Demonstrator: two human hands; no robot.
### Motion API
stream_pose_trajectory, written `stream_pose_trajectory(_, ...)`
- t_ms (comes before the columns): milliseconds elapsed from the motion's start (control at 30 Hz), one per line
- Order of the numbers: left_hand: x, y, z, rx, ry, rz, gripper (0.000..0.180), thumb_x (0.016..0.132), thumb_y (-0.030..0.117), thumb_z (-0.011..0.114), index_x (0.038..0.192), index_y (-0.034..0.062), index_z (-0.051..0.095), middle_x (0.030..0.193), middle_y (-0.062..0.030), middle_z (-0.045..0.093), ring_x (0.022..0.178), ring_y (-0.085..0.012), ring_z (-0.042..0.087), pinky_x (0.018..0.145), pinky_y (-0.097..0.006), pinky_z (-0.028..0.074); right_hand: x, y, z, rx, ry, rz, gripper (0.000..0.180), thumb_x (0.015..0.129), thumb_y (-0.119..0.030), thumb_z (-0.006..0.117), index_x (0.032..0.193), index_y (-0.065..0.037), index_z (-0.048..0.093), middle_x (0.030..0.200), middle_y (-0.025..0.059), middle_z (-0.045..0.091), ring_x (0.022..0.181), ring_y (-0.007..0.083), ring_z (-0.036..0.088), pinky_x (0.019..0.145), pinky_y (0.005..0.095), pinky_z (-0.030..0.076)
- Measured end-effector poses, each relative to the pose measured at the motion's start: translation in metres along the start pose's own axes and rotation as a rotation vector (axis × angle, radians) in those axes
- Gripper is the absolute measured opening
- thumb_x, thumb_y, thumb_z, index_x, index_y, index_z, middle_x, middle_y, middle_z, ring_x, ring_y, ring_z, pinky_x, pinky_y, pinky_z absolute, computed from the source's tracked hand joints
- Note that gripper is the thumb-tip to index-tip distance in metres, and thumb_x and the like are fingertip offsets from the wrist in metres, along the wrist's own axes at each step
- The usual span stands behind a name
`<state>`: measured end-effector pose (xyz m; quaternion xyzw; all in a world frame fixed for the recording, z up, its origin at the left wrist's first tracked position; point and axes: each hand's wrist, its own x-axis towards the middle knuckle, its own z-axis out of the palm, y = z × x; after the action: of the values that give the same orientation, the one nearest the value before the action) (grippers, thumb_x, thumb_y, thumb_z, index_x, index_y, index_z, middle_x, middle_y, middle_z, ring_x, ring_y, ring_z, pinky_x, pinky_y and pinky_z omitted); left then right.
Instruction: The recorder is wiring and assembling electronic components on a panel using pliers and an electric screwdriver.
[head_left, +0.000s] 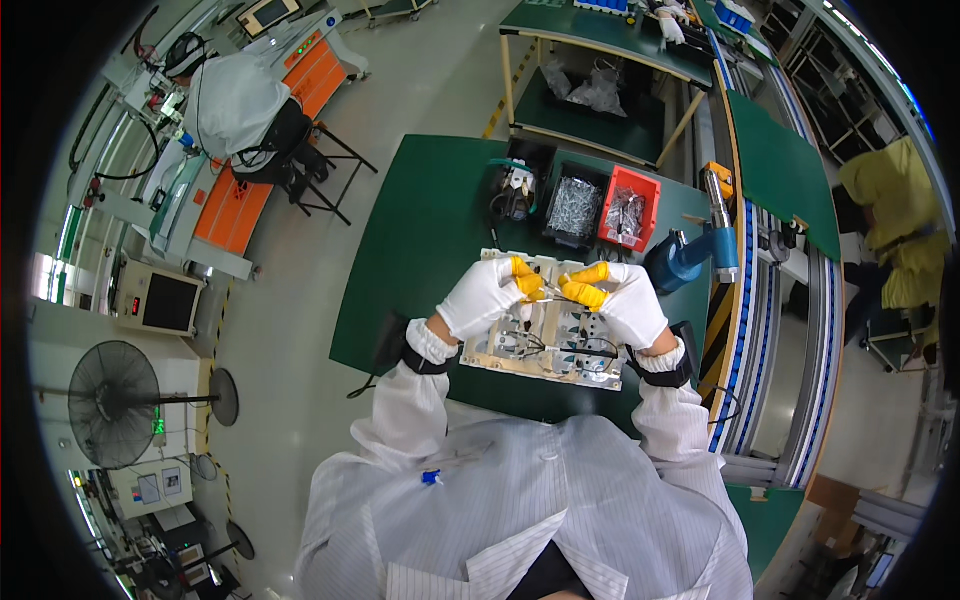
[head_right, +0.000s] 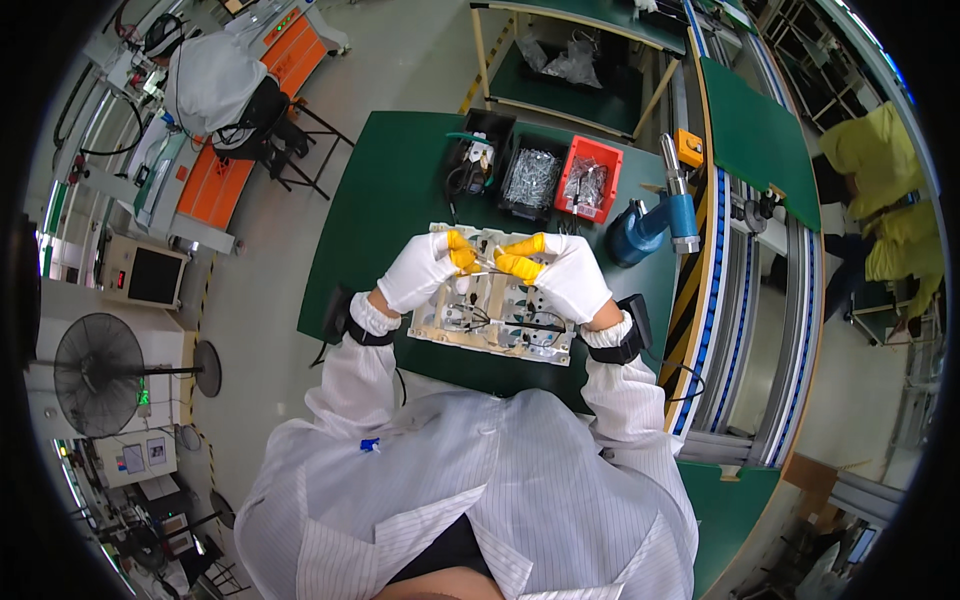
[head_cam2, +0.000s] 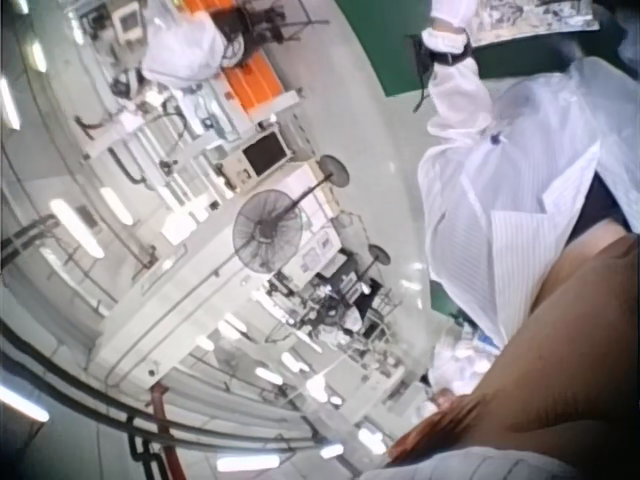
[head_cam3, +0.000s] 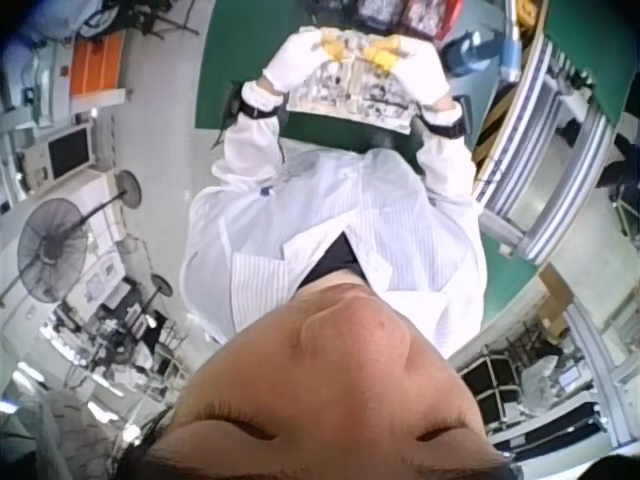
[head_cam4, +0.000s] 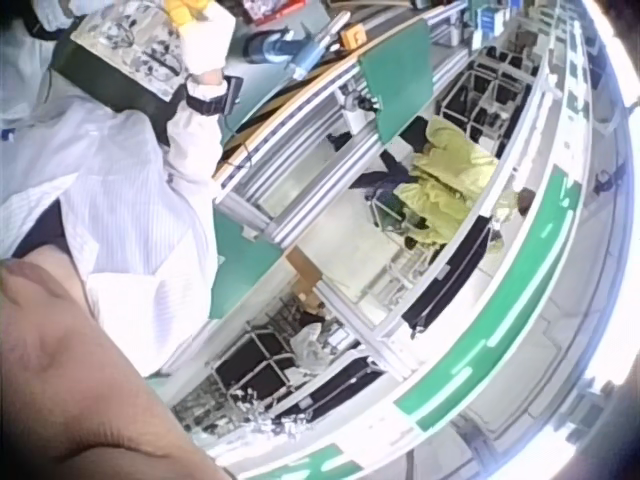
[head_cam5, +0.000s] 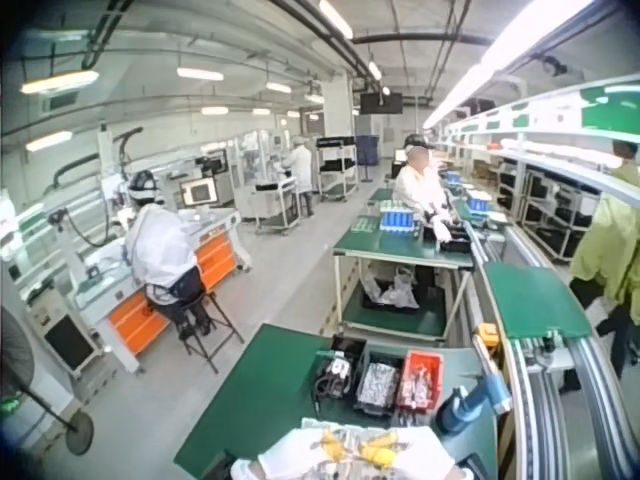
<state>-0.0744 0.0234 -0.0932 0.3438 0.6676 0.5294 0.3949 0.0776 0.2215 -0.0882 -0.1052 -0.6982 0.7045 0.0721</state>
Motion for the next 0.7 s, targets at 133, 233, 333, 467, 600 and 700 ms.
stream_pose_trajectory(133, -0.016, -0.013, 0.008, 0.008, 0.183, 0.070, 0.021, 0.097, 0.015, 0.067, 0.107, -0.0041, 0.069, 0.091, -0.0093, 0.073, 0.080, -0.0158, 0.071, 0.072, -0.028, 0.057, -0.001, -0.014, 0.005, -0.007, -0.005, 0.043, 0.019, 0.087, -0.005, 0.080, 0.104, 0.001, 0.078, 0.100, 0.0091, 0.075, 0.087, 0.0137, 0.068, 0.081, 0.0245, 0.055)
stream_pose_trajectory(233, -0.022, -0.018, 0.012, 0.125, 0.260, 0.122, 0.022, 0.093, 0.016, 0.072, 0.103, -0.0033, 0.070, 0.086, -0.0143, 0.074, 0.077, -0.0202, 0.072, 0.071, -0.031, 0.056, 0.000, -0.009, 0.005, 0.016, -0.023, 0.048, 0.016, 0.087, -0.003, 0.079, 0.102, 0.002, 0.078, 0.100, 0.0087, 0.075, 0.088, 0.0133, 0.068, 0.081, 0.0244, 0.055)
stream_pose_trajectory(333, -0.026, -0.012, 0.017, 0.168, 0.220, 0.062, 0.023, 0.098, 0.013, 0.068, 0.112, -0.0061, 0.067, 0.093, -0.0074, 0.073, 0.081, -0.0131, 0.071, 0.071, -0.025, 0.057, -0.002, -0.010, 0.009, -0.001, -0.041, 0.041, 0.015, 0.087, -0.001, 0.078, 0.102, 0.002, 0.075, 0.098, 0.0070, 0.074, 0.088, 0.0125, 0.068, 0.082, 0.0254, 0.055)
stream_pose_trajectory(467, -0.029, -0.016, 0.024, 0.065, 0.300, 0.105, 0.021, 0.093, 0.014, 0.072, 0.104, -0.0035, 0.070, 0.085, -0.0136, 0.074, 0.074, -0.0185, 0.071, 0.068, -0.030, 0.057, -0.003, -0.007, 0.006, -0.013, -0.135, 0.035, 0.017, 0.090, -0.002, 0.075, 0.107, 0.001, 0.072, 0.101, 0.0059, 0.074, 0.090, 0.0128, 0.067, 0.084, 0.0251, 0.055)
stream_pose_trajectory(600, -0.031, -0.005, 0.026, 0.019, 0.254, 0.100, 0.019, 0.094, 0.012, 0.071, 0.104, -0.0040, 0.069, 0.087, -0.0119, 0.074, 0.075, -0.0158, 0.070, 0.068, -0.030, 0.056, -0.004, -0.013, 0.008, -0.013, -0.153, 0.014, 0.020, 0.095, -0.005, 0.071, 0.114, 0.000, 0.067, 0.105, 0.0056, 0.072, 0.093, 0.0131, 0.067, 0.088, 0.0260, 0.054)
stream_pose_trajectory(700, -0.031, -0.007, 0.027, 0.020, 0.245, 0.095, 0.020, 0.094, 0.012, 0.071, 0.105, -0.0045, 0.068, 0.088, -0.0119, 0.074, 0.075, -0.0161, 0.070, 0.069, -0.030, 0.056, -0.002, -0.015, 0.008, -0.022, -0.163, 0.014, 0.021, 0.095, -0.008, 0.071, 0.114, 0.000, 0.066, 0.105, 0.0055, 0.072, 0.094, 0.0132, 0.066, 0.089, 0.0268, 0.053)
